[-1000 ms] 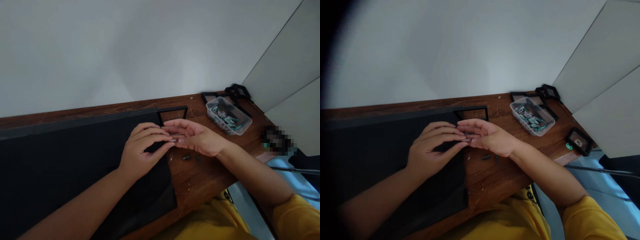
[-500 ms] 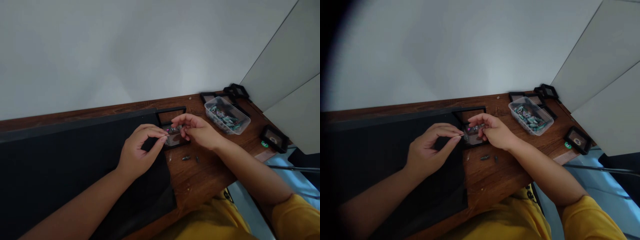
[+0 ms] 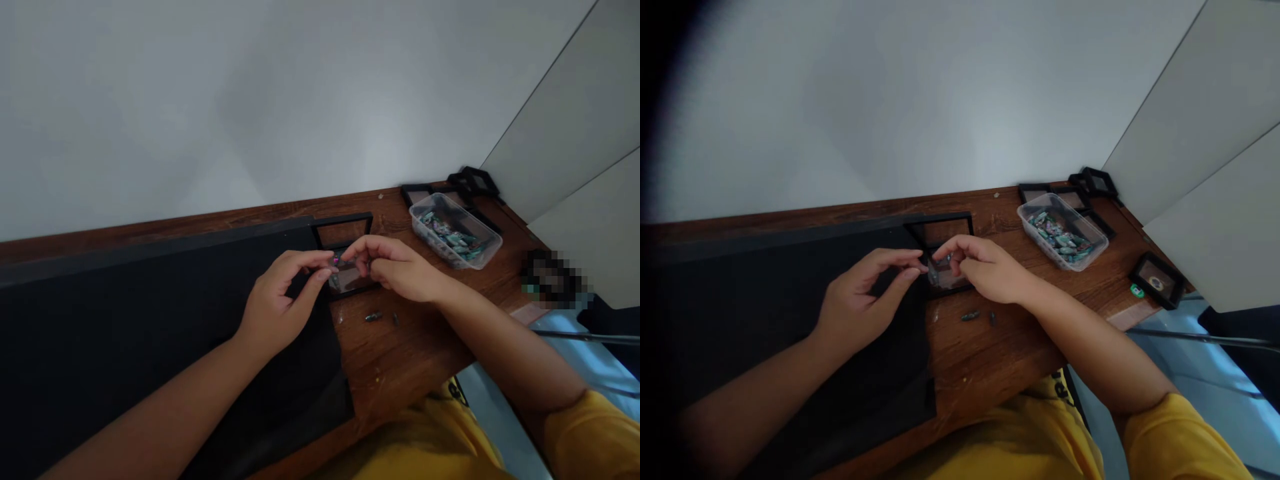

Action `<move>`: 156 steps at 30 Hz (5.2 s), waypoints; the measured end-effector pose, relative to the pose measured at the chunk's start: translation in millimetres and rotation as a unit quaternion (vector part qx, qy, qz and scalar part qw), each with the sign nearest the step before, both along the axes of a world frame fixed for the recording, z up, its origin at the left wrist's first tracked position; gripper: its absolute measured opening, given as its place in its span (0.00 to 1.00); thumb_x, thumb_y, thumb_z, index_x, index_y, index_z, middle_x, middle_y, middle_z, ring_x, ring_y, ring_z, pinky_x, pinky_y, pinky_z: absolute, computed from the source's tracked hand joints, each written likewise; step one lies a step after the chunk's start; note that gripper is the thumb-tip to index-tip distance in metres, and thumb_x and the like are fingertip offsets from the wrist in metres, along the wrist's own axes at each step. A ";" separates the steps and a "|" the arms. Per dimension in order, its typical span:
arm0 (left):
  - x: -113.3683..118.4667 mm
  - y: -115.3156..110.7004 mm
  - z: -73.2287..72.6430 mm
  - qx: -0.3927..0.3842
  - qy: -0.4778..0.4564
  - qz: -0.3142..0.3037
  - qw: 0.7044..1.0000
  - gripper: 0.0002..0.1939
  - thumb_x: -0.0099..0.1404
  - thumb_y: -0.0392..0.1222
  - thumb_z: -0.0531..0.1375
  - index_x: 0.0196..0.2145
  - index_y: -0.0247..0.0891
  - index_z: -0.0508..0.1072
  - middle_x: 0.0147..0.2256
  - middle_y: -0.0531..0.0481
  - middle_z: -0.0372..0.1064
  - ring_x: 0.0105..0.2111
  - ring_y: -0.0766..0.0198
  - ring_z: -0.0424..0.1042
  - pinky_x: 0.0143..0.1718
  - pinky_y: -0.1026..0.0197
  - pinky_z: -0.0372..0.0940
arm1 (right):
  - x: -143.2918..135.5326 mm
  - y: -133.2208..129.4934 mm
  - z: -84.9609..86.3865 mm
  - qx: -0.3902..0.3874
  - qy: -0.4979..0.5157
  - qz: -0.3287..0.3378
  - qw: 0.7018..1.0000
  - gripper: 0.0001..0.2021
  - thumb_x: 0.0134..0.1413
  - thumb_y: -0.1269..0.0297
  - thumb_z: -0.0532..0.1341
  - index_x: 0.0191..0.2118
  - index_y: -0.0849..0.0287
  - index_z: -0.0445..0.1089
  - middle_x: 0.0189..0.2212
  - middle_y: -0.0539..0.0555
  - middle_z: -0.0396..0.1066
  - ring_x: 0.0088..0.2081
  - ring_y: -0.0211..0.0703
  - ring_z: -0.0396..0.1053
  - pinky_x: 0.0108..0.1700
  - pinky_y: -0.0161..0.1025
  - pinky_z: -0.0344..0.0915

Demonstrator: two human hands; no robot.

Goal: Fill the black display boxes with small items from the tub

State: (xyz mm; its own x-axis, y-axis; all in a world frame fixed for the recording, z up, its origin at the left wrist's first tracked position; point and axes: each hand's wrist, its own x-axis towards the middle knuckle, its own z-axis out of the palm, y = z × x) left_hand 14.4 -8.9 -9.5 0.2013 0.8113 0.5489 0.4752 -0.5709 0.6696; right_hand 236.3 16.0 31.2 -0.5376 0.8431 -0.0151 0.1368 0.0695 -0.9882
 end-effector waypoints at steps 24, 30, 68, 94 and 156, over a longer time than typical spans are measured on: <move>1.3 -6.2 3.2 -0.015 -0.028 -0.020 0.999 0.09 0.72 0.39 0.62 0.49 0.45 0.77 0.37 0.55 0.84 0.38 0.61 0.84 0.45 0.59 0.77 | -4.0 -6.4 -10.2 0.250 -0.049 -0.022 0.967 0.07 0.56 0.66 0.75 0.40 0.60 0.82 0.28 0.48 0.73 0.29 0.33 0.64 0.34 0.32 0.61; 0.8 -6.1 3.4 -0.025 -0.044 -0.034 0.998 0.09 0.71 0.39 0.63 0.48 0.45 0.78 0.39 0.55 0.85 0.39 0.62 0.84 0.46 0.61 0.78 | -0.9 -5.0 -10.5 0.275 -0.046 -0.021 0.960 0.04 0.60 0.69 0.72 0.41 0.61 0.83 0.30 0.50 0.77 0.28 0.33 0.64 0.33 0.32 0.60; -3.4 -2.5 0.1 -0.073 -0.076 -0.112 0.988 0.03 0.65 0.41 0.66 0.36 0.44 0.82 0.33 0.51 0.82 0.33 0.60 0.81 0.36 0.58 0.76 | -3.9 -11.6 -5.5 0.342 -0.042 0.014 0.939 0.08 0.65 0.67 0.67 0.47 0.57 0.81 0.33 0.51 0.77 0.34 0.37 0.70 0.38 0.35 0.68; 0.1 -3.6 6.7 -0.088 -0.056 -0.111 0.988 0.06 0.66 0.44 0.65 0.37 0.44 0.83 0.29 0.52 0.80 0.27 0.62 0.78 0.31 0.61 0.75 | -7.6 -16.7 -3.5 0.100 0.022 0.018 0.995 0.07 0.56 0.67 0.70 0.41 0.61 0.78 0.25 0.43 0.59 0.25 0.30 0.53 0.28 0.32 0.53; -18.2 21.6 -7.9 -0.004 0.167 -0.080 0.983 0.17 0.71 0.59 0.64 0.38 0.43 0.82 0.30 0.51 0.75 0.33 0.57 0.73 0.36 0.55 0.68 | -11.0 -7.5 1.5 0.091 -0.310 -0.052 0.945 0.01 0.54 0.71 0.70 0.34 0.60 0.79 0.21 0.44 0.63 0.25 0.33 0.60 0.32 0.36 0.54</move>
State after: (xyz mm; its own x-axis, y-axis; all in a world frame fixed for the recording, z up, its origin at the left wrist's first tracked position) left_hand -3.8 12.6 -17.4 0.4940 0.7591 0.4239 0.5747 -0.6510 0.4960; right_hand 225.3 8.5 32.7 -0.3866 0.9099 -0.1502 0.7010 0.1841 -0.6890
